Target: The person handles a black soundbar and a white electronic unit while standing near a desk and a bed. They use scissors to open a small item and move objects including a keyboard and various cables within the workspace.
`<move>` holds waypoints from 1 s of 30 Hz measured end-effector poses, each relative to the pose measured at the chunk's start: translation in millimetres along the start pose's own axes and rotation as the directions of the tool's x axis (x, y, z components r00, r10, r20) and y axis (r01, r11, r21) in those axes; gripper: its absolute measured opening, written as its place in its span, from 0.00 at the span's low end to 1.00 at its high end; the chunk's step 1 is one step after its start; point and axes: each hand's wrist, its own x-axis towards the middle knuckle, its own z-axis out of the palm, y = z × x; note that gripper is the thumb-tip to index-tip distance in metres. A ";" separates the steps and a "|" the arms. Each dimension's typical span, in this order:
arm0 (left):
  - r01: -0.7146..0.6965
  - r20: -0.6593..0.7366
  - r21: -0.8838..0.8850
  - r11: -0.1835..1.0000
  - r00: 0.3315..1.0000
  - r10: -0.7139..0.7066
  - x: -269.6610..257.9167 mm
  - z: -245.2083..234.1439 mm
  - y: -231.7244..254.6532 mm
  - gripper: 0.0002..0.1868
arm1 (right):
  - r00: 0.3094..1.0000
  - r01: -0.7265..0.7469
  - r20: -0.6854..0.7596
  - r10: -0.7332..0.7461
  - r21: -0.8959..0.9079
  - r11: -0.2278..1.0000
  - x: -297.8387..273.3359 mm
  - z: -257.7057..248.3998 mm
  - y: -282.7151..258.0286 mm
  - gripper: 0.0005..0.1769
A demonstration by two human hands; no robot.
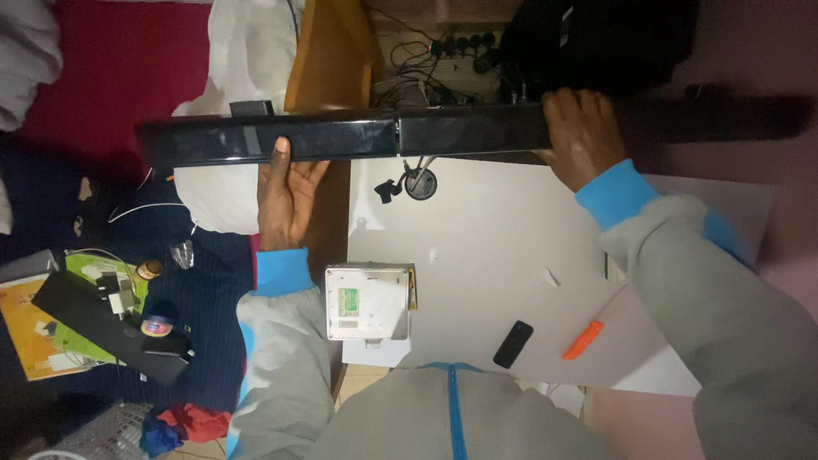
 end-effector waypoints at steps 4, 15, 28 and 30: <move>0.020 0.062 -0.069 0.997 0.998 -0.015 0.2 -6.3 -1.6 0.20 | 0.999 -0.006 0.043 0.004 0.052 0.999 6.8 -0.6 3.5 0.44; 0.034 0.204 -0.085 0.996 0.979 -0.016 -2.4 -3.5 1.4 0.24 | 0.992 -0.018 0.123 0.004 0.113 0.993 12.7 -1.9 7.3 0.43; -0.065 -0.103 0.039 0.997 0.992 0.069 -9.0 37.5 4.2 0.20 | 1.000 0.019 0.016 -0.019 0.001 1.000 14.8 9.2 4.5 0.44; -0.065 -0.161 0.090 0.994 0.984 0.079 -8.4 43.2 4.4 0.22 | 1.000 0.008 0.015 -0.008 0.004 1.000 12.1 9.5 6.3 0.43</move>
